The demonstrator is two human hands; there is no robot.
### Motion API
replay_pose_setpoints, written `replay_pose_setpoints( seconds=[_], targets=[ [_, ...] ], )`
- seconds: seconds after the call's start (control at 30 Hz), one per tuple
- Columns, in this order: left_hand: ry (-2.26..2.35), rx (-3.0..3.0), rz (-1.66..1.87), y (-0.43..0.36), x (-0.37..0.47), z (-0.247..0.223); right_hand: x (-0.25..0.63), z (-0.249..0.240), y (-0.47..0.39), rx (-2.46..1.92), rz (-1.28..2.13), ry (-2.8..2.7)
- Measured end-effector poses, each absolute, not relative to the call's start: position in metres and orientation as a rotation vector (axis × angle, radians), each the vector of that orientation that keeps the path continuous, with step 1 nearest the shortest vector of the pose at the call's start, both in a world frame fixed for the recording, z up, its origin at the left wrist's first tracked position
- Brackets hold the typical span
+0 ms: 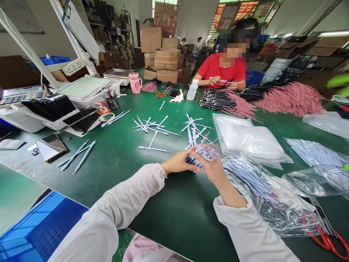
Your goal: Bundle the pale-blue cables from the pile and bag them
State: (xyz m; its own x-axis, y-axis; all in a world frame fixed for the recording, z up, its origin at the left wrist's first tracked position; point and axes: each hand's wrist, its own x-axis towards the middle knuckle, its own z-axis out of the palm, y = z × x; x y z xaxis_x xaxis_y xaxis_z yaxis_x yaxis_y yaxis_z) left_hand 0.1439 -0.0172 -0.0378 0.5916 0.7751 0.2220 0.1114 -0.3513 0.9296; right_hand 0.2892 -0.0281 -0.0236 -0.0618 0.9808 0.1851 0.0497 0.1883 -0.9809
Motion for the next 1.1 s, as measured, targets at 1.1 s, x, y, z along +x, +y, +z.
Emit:
replay_pose_setpoints(
  seconds=[1.1],
  targets=[
    [0.624, 1.725, 0.762, -0.022, 0.152, -0.036, 0.301, -0.002, -0.035, -0.800, 1.584, -1.509]
  ],
)
